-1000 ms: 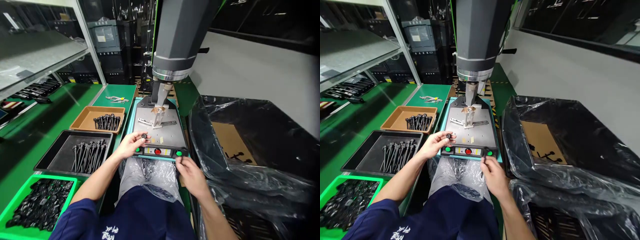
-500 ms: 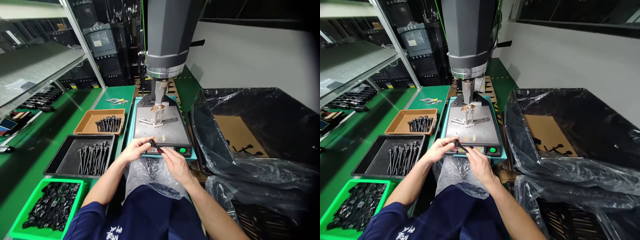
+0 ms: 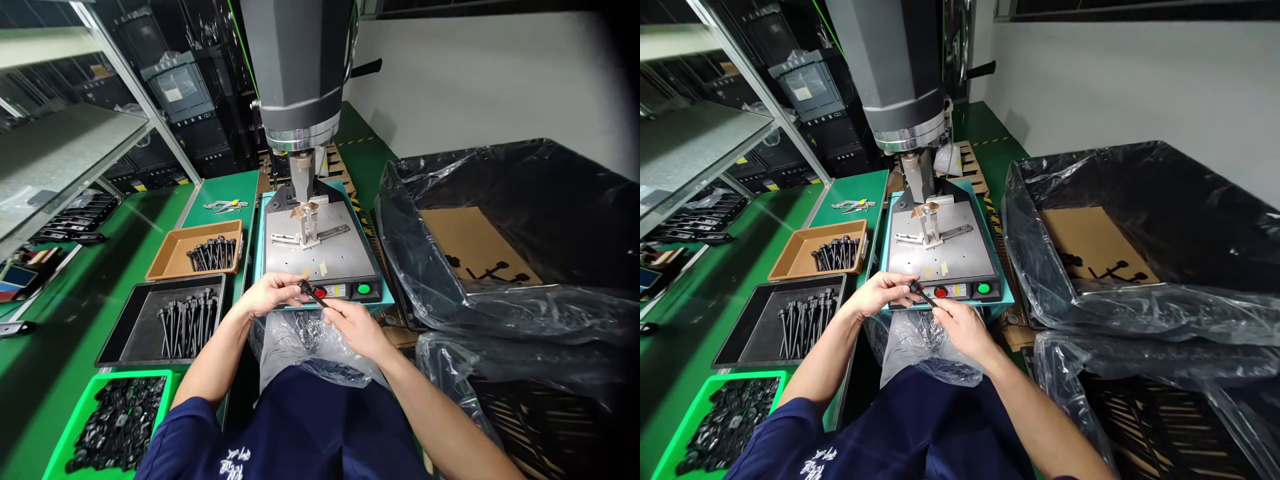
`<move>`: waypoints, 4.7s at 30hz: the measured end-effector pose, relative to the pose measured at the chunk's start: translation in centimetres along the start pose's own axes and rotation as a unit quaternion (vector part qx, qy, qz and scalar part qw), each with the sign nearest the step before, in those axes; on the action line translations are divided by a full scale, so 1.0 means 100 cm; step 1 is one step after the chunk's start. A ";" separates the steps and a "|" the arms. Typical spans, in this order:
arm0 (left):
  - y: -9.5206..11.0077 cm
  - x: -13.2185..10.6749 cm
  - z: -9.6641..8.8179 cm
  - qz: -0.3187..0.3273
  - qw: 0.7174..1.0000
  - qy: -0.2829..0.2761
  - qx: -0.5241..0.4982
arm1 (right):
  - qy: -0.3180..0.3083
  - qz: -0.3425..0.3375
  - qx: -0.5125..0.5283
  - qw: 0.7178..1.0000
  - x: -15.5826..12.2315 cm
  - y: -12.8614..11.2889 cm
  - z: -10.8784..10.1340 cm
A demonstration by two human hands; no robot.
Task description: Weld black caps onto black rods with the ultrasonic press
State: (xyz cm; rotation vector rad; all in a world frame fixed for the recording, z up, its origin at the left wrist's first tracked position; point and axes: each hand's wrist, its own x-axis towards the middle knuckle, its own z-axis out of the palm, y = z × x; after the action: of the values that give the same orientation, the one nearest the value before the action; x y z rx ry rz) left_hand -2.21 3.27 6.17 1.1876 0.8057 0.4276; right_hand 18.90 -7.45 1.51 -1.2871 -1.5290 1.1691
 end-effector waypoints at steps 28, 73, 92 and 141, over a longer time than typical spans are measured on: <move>0.005 0.054 0.024 0.229 0.910 0.163 0.306 | 0.220 -0.156 -0.150 0.951 0.044 0.022 0.003; 0.042 0.215 -0.077 0.309 0.878 0.256 0.260 | 0.169 0.102 0.018 0.980 0.029 0.135 -0.027; -0.005 0.142 -0.064 0.355 0.806 0.472 0.027 | 0.079 0.079 -0.115 0.987 0.014 0.130 -0.034; 0.033 0.064 -0.095 -0.008 0.970 0.053 0.237 | 0.198 0.149 0.029 0.968 0.171 0.010 -0.130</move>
State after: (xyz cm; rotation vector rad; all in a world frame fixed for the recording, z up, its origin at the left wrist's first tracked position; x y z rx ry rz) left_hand -4.71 14.88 5.73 1.6090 1.0469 0.2928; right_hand 28.90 11.48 4.02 -1.6364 -1.0282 1.0481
